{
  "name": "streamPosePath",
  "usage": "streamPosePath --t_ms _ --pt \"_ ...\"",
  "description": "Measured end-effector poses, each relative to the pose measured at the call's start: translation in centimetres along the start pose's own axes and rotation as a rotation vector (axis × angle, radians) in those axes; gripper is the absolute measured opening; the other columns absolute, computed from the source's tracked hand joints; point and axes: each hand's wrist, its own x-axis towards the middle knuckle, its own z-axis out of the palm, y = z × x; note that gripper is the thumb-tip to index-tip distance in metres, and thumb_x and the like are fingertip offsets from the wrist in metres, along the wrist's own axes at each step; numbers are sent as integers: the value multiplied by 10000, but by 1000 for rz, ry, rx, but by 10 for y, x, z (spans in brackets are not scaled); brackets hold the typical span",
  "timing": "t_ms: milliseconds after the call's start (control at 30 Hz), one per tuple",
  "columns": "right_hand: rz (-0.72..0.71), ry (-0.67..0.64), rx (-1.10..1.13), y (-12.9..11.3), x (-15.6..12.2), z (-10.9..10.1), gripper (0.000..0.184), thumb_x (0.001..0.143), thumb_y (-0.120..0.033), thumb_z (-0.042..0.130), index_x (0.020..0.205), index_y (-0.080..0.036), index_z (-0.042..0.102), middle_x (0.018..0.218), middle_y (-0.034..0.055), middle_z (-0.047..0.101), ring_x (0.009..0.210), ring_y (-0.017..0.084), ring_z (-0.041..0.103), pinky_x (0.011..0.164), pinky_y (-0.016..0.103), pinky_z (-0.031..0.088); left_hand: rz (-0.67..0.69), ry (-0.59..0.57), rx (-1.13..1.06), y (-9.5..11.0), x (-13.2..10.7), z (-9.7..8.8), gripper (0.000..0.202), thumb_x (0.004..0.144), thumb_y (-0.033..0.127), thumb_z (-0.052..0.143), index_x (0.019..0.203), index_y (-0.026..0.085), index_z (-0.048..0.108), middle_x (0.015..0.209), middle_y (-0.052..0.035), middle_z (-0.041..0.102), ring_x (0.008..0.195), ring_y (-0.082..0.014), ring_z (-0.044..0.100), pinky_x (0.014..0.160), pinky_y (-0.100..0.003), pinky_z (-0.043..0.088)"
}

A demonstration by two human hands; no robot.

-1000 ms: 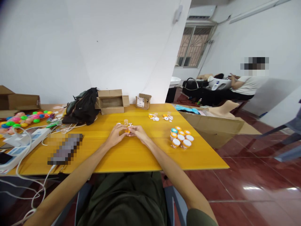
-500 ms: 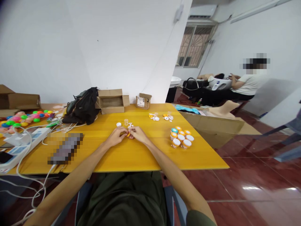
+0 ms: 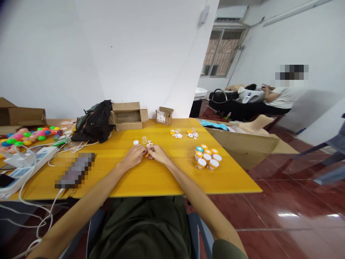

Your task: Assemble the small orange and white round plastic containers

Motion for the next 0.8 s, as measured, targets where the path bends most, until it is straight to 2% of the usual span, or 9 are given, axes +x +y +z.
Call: streamPosePath --t_ms 133,267,400,567,667,800 --pt "31 35 -26 0 1 -2 114 837 -247 595 754 -186 644 601 -11 681 527 104 628 507 183 507 -23 16 -34 -1 1 2 247 878 26 417 892 218 570 907 -61 652 940 -208 609 897 -330 485" --pt "85 115 -102 0 2 -13 117 822 -148 556 817 -189 665 630 -8 692 510 103 610 467 178 474 -141 111 -48 -7 6 2 247 915 66 391 937 223 581 925 -61 658 912 -206 614 853 -324 499" --pt "55 184 -249 4 1 -33 179 801 -105 531 814 -180 692 728 17 739 596 125 661 608 225 542 -241 115 7 -14 13 5 288 893 44 403 941 237 612 956 -72 670 966 -230 623 879 -344 503" --pt "-27 247 -456 10 -1 -53 215 793 -114 546 849 -201 735 806 27 769 725 180 710 734 281 561 -264 83 58 -17 17 11 351 868 5 406 973 238 647 992 -97 673 1035 -266 619 917 -378 498" --pt "-43 271 -528 12 0 -58 239 785 -102 551 858 -209 752 832 33 780 762 202 718 753 295 562 -268 85 59 -18 20 13 387 862 -10 395 981 242 663 1009 -98 671 1047 -267 618 933 -380 495" --pt "-82 305 -588 16 2 -59 250 799 -104 554 865 -226 762 878 37 788 828 224 724 785 313 561 -251 88 51 -18 21 11 344 896 49 434 1010 260 680 988 -84 673 1040 -257 621 926 -366 503"
